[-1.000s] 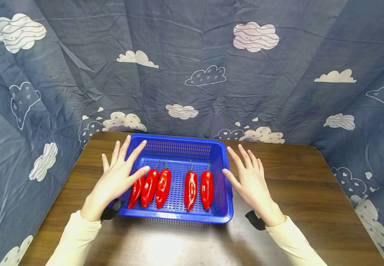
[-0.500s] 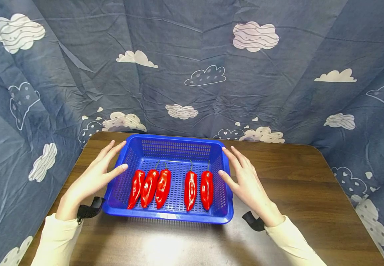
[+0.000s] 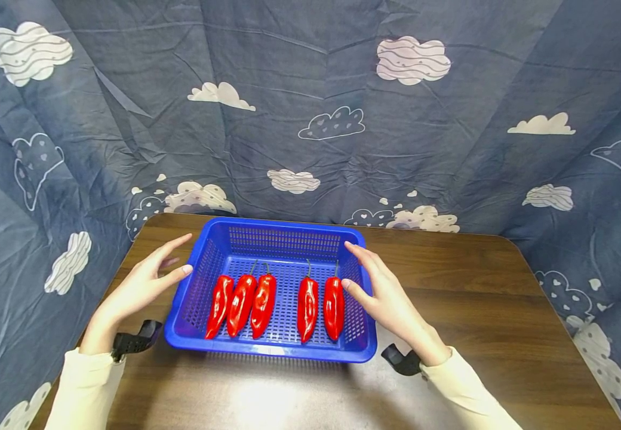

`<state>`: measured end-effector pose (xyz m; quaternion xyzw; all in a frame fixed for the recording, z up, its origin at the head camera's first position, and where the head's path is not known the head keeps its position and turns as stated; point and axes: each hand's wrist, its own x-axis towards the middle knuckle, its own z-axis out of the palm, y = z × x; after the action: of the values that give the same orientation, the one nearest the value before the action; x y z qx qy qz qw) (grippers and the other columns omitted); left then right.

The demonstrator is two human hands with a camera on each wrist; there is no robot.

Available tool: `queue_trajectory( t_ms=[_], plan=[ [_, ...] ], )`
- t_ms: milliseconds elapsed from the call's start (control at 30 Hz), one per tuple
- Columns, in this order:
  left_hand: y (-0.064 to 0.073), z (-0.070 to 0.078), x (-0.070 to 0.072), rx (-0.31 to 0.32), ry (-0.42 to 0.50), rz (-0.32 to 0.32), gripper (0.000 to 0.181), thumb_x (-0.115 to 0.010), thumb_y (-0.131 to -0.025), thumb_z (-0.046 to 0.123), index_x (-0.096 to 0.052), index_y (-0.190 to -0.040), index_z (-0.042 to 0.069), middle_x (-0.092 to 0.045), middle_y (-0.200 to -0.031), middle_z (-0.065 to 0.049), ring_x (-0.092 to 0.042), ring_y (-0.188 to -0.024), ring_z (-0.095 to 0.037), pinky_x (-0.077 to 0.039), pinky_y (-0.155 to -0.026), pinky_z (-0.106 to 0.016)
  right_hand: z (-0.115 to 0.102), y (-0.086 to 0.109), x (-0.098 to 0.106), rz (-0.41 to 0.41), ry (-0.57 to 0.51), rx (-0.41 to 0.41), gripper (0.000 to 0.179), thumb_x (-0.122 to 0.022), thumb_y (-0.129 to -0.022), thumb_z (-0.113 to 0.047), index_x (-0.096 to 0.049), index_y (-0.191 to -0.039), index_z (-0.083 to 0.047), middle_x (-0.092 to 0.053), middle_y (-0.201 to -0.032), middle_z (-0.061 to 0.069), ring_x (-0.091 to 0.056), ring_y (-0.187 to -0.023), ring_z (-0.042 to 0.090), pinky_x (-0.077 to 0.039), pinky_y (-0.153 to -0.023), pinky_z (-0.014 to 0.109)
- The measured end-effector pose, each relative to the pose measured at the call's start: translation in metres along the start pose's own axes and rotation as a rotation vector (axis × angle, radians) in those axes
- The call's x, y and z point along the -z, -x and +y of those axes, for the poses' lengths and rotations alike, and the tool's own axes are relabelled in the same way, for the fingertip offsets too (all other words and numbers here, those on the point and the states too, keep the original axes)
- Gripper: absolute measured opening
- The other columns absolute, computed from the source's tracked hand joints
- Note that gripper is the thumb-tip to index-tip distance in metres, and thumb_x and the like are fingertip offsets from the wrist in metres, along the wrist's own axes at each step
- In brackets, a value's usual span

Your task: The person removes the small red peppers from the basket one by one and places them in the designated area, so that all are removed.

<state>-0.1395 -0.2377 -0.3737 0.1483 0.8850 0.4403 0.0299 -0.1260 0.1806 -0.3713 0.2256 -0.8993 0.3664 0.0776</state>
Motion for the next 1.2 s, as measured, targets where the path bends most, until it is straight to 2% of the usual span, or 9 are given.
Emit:
queue_trajectory(
  t_ms=[133,300,400,600,700,933,1033,1133,1200],
  plan=[
    [-0.001,-0.006,0.002,-0.003,0.101,-0.006,0.060,-0.055,-0.098,0.020,-0.028,-0.150,0.006,-0.028,-0.149,-0.027,-0.040,-0.123,-0.051,-0.040,-0.095,-0.056,-0.002,-0.002,-0.005,-0.041,-0.068,-0.036,0.065,-0.067,-0.090,-0.021,-0.037,-0.147,-0.017,-0.045,-0.141,0.011,-0.052,-0.115,0.029,-0.045,-0.092,0.050],
    [0.000,-0.013,0.004,0.010,0.220,-0.012,0.060,-0.054,-0.098,0.014,-0.026,-0.149,0.003,-0.028,-0.147,-0.028,-0.041,-0.124,-0.047,-0.045,-0.091,-0.025,-0.005,-0.006,-0.011,-0.094,-0.179,-0.074,0.062,-0.065,-0.091,-0.019,-0.038,-0.147,-0.017,-0.043,-0.143,0.013,-0.057,-0.111,0.031,-0.048,-0.088,0.048],
    [0.000,-0.018,0.005,0.026,0.277,-0.012,0.059,-0.053,-0.098,0.014,-0.025,-0.149,0.003,-0.029,-0.147,-0.027,-0.047,-0.123,-0.035,-0.043,-0.086,-0.016,-0.007,-0.008,-0.014,-0.118,-0.244,-0.083,0.062,-0.065,-0.091,-0.015,-0.037,-0.147,-0.013,-0.042,-0.142,0.017,-0.058,-0.109,0.034,-0.049,-0.087,0.047],
    [-0.001,-0.030,0.006,0.043,0.379,-0.021,0.058,-0.052,-0.099,0.015,-0.026,-0.149,0.002,-0.026,-0.147,-0.028,-0.050,-0.111,-0.002,-0.047,-0.089,-0.023,-0.007,-0.013,-0.018,-0.141,-0.312,-0.128,0.059,-0.064,-0.091,-0.010,-0.040,-0.145,-0.011,-0.044,-0.140,0.021,-0.060,-0.106,0.034,-0.050,-0.088,0.046],
    [-0.002,-0.033,0.006,0.067,0.394,-0.040,0.059,-0.052,-0.099,0.017,-0.025,-0.149,0.004,-0.024,-0.148,-0.029,-0.048,-0.116,-0.008,-0.048,-0.089,-0.026,-0.007,-0.015,-0.019,-0.156,-0.345,-0.154,0.058,-0.063,-0.092,-0.011,-0.039,-0.145,-0.012,-0.044,-0.140,0.021,-0.061,-0.106,0.031,-0.049,-0.089,0.046],
    [-0.005,-0.044,0.004,0.101,0.484,-0.136,0.058,-0.048,-0.100,0.014,-0.022,-0.151,0.007,-0.017,-0.150,-0.032,-0.033,-0.129,-0.042,-0.050,-0.086,-0.045,-0.004,-0.019,-0.022,-0.191,-0.413,-0.223,0.057,-0.061,-0.093,-0.014,-0.038,-0.146,-0.015,-0.043,-0.141,0.021,-0.059,-0.109,0.033,-0.047,-0.092,0.048],
    [-0.007,-0.054,0.001,0.102,0.518,-0.186,0.057,-0.046,-0.101,0.014,-0.020,-0.151,0.007,-0.016,-0.150,-0.033,-0.041,-0.127,-0.032,-0.050,-0.085,-0.049,-0.002,-0.022,-0.023,-0.205,-0.463,-0.239,0.057,-0.060,-0.093,-0.013,-0.037,-0.146,-0.013,-0.043,-0.140,0.022,-0.058,-0.111,0.035,-0.046,-0.092,0.049],
    [-0.009,-0.061,-0.003,0.110,0.556,-0.232,0.057,-0.044,-0.102,0.014,-0.018,-0.152,0.006,-0.018,-0.150,-0.032,-0.051,-0.116,-0.013,-0.050,-0.084,-0.049,0.000,-0.025,-0.025,-0.211,-0.508,-0.247,0.057,-0.059,-0.093,-0.012,-0.037,-0.146,-0.010,-0.042,-0.139,0.024,-0.057,-0.111,0.037,-0.046,-0.093,0.048],
    [-0.010,-0.063,-0.005,0.112,0.586,-0.259,0.057,-0.043,-0.102,0.014,-0.016,-0.152,0.006,-0.019,-0.149,-0.033,-0.055,-0.112,-0.010,-0.050,-0.084,-0.050,0.001,-0.027,-0.026,-0.213,-0.535,-0.256,0.056,-0.058,-0.093,-0.011,-0.037,-0.146,-0.009,-0.042,-0.139,0.025,-0.056,-0.111,0.039,-0.046,-0.092,0.049]
  ],
)
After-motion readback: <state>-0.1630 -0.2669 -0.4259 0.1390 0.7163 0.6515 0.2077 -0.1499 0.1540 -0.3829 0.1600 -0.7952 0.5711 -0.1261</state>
